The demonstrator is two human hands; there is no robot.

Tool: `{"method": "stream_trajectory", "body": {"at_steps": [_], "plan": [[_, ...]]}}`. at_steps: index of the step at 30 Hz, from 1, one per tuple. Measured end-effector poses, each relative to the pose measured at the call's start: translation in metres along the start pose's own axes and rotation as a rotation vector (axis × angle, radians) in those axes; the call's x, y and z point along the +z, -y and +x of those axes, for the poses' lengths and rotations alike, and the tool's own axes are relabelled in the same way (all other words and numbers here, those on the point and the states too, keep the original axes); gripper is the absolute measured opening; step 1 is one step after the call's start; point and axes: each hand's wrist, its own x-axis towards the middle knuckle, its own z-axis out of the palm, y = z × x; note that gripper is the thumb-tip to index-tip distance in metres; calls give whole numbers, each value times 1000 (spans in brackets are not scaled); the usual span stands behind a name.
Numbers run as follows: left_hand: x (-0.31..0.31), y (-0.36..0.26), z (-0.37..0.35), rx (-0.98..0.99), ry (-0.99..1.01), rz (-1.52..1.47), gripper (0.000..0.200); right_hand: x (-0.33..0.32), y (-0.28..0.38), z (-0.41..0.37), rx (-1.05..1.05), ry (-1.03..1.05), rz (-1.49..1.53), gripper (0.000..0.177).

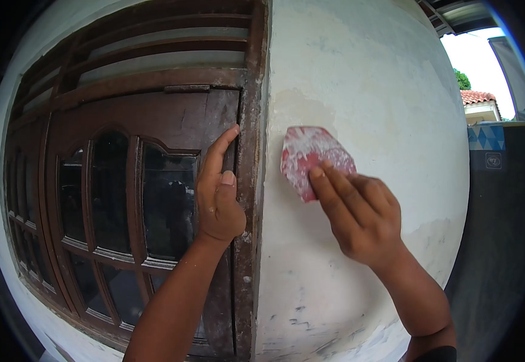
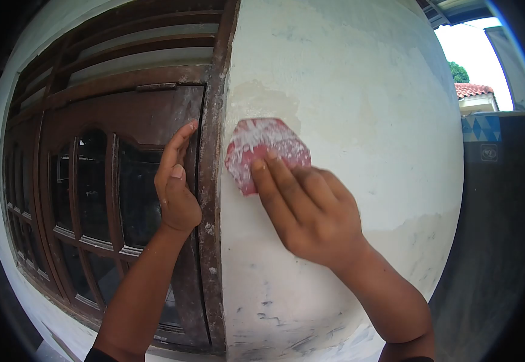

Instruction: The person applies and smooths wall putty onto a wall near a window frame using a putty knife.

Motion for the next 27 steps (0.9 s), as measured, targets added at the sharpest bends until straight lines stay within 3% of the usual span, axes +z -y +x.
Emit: {"method": "stream_trajectory", "body": {"at_steps": [3, 7, 12, 15, 19, 24, 27], "plan": [[0, -2, 0, -9, -5, -8, 61, 30, -24, 18, 5, 19, -70, 43], [-1, 1, 0, -11, -12, -11, 60, 28, 12, -6, -58, 209, -13, 37], [-1, 0, 1, 4, 1, 2, 58, -7, 23, -6, 38, 64, 32, 30], [0, -3, 0, -16, 1, 1, 58, 8, -10, 25, 68, -5, -31, 41], [-2, -1, 1, 2, 3, -2, 58, 32, -7, 9, -24, 147, -3, 38], [-2, -2, 0, 4, 6, -7, 59, 0, 21, -15, -15, 66, 72, 32], [-1, -2, 1, 1, 6, -16, 60, 10, -4, 7, 12, -13, -2, 33]]}}
